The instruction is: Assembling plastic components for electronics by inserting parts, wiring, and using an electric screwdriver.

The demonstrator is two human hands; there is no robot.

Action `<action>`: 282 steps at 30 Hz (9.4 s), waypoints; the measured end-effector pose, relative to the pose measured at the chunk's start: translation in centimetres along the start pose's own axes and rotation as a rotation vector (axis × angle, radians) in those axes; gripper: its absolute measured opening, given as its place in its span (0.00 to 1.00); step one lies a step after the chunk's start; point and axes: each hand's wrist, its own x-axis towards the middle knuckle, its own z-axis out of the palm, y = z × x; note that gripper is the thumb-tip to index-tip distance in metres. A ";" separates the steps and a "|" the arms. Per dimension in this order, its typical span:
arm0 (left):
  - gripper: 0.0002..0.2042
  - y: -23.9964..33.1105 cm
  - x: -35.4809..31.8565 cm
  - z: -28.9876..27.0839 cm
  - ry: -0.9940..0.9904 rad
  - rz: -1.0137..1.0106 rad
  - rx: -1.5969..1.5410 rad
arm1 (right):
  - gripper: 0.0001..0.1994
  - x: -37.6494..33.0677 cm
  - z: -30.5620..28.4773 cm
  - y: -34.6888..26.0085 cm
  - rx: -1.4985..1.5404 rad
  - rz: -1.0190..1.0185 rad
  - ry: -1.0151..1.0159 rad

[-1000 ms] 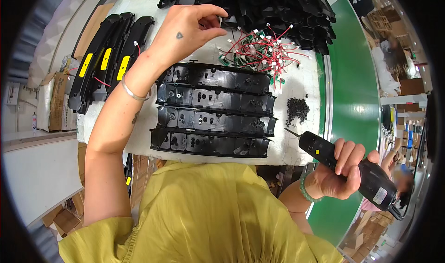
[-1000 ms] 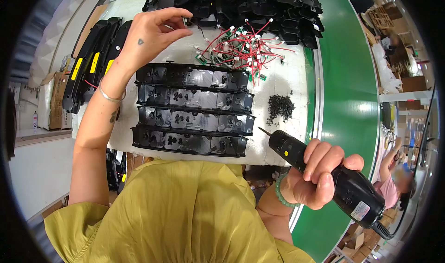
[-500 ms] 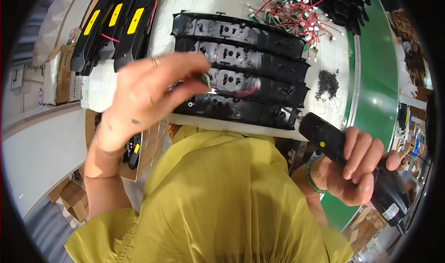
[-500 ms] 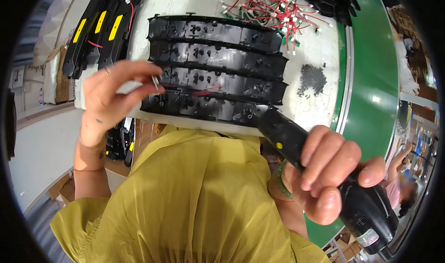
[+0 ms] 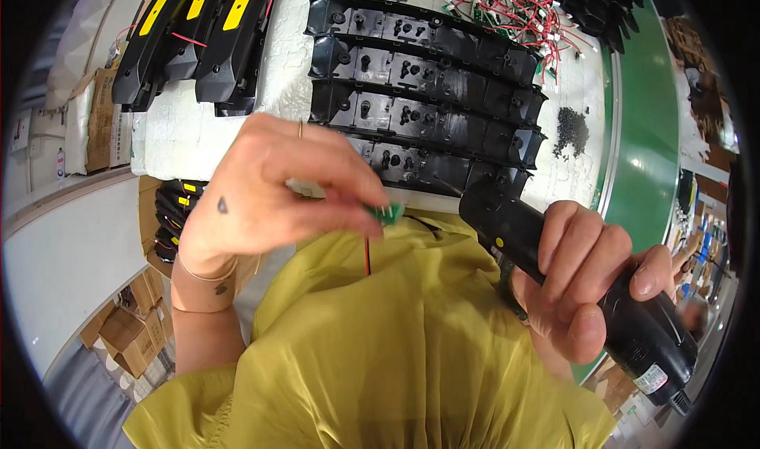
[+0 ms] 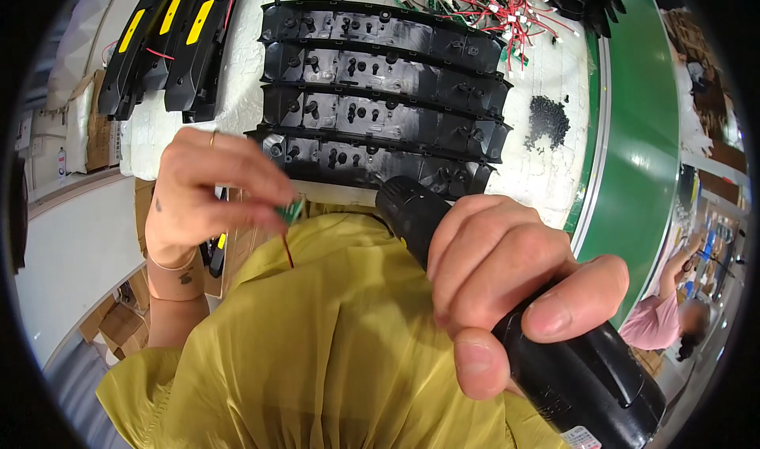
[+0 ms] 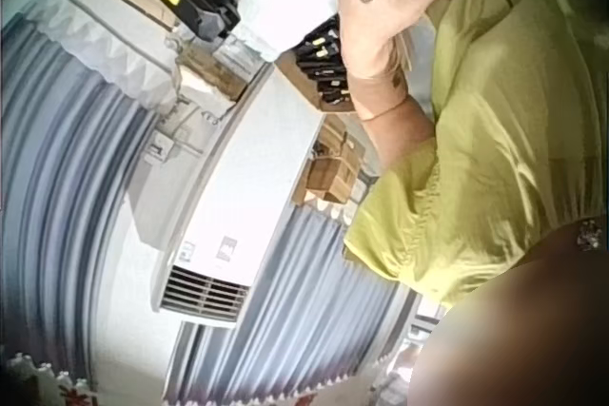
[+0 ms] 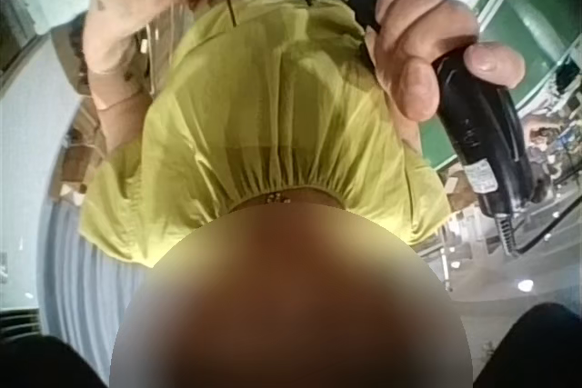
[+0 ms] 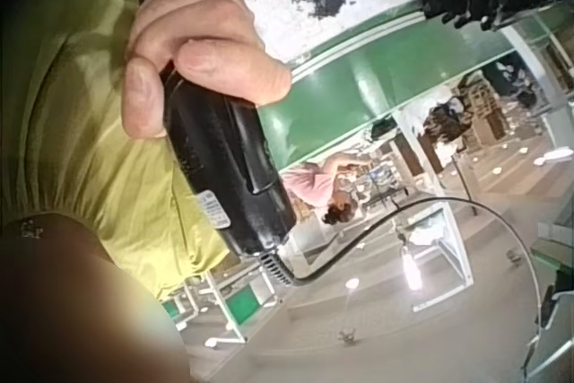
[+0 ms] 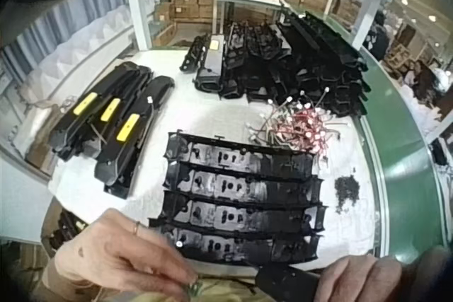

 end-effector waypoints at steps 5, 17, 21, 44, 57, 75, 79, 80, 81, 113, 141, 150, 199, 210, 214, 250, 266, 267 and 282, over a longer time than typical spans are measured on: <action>0.06 -3.4 0.4 3.2 0.112 0.117 0.369 | 0.18 0.1 1.2 0.4 -0.018 0.027 0.036; 0.06 -5.7 -0.1 6.4 0.151 0.156 0.629 | 0.19 -0.7 0.7 2.2 -0.021 -0.053 -0.083; 0.07 -5.7 -0.2 6.3 0.129 0.157 0.595 | 0.17 -0.9 1.2 2.7 -0.073 -0.064 -0.080; 0.12 -6.7 -0.5 6.2 0.136 0.200 0.519 | 0.14 0.6 2.8 4.9 -0.063 -0.103 -0.233; 0.08 -5.5 0.4 7.4 0.252 0.137 0.570 | 0.28 0.1 -6.0 0.2 -0.306 -0.295 0.579; 0.12 -2.3 3.9 6.1 0.250 0.262 0.544 | 0.09 -2.3 -12.5 0.4 -0.295 -0.167 0.738; 0.11 -2.0 6.4 6.8 0.184 0.331 0.500 | 0.11 -2.3 -12.4 -0.2 -0.304 -0.200 0.728; 0.11 -2.0 7.1 7.0 0.165 0.351 0.489 | 0.11 -2.3 -12.4 -0.4 -0.303 -0.203 0.724; 0.09 -2.2 8.0 7.2 0.136 0.373 0.475 | 0.11 -2.3 -12.3 -0.7 -0.304 -0.205 0.724; 0.13 -3.3 10.3 6.9 0.045 0.352 0.107 | 0.15 1.1 -4.4 -3.4 -0.058 -0.282 0.138; 0.11 -6.8 -0.6 5.2 0.291 0.096 0.570 | 0.15 2.1 2.6 2.6 -0.094 0.212 -0.364; 0.11 -7.2 -1.0 5.2 0.295 0.084 0.534 | 0.17 3.2 3.1 4.0 -0.071 0.180 -0.522; 0.18 -7.6 -1.2 4.5 0.286 0.230 0.564 | 0.15 2.0 2.5 2.5 -0.049 0.205 -0.275; 0.10 -7.7 -1.5 5.0 0.262 0.180 0.520 | 0.17 2.6 3.6 3.4 -0.073 0.181 -0.451; 0.10 -7.6 -1.5 5.0 0.260 0.167 0.506 | 0.19 3.0 3.7 3.5 -0.091 0.198 -0.534; 0.11 -2.0 5.6 5.7 0.177 0.216 0.641 | 0.12 -2.8 -12.6 -0.4 -0.303 -0.243 0.740; 0.06 -5.0 21.3 16.1 -0.058 0.679 0.320 | 0.13 -1.7 -12.4 -4.3 -0.233 -0.369 0.482; 0.05 -5.1 21.4 16.3 -0.022 0.666 0.322 | 0.13 -1.7 -12.6 -4.3 -0.231 -0.379 0.494; 0.03 -4.0 20.9 14.7 -0.081 0.669 0.260 | 0.16 -1.2 -12.5 -5.3 -0.117 -0.387 0.386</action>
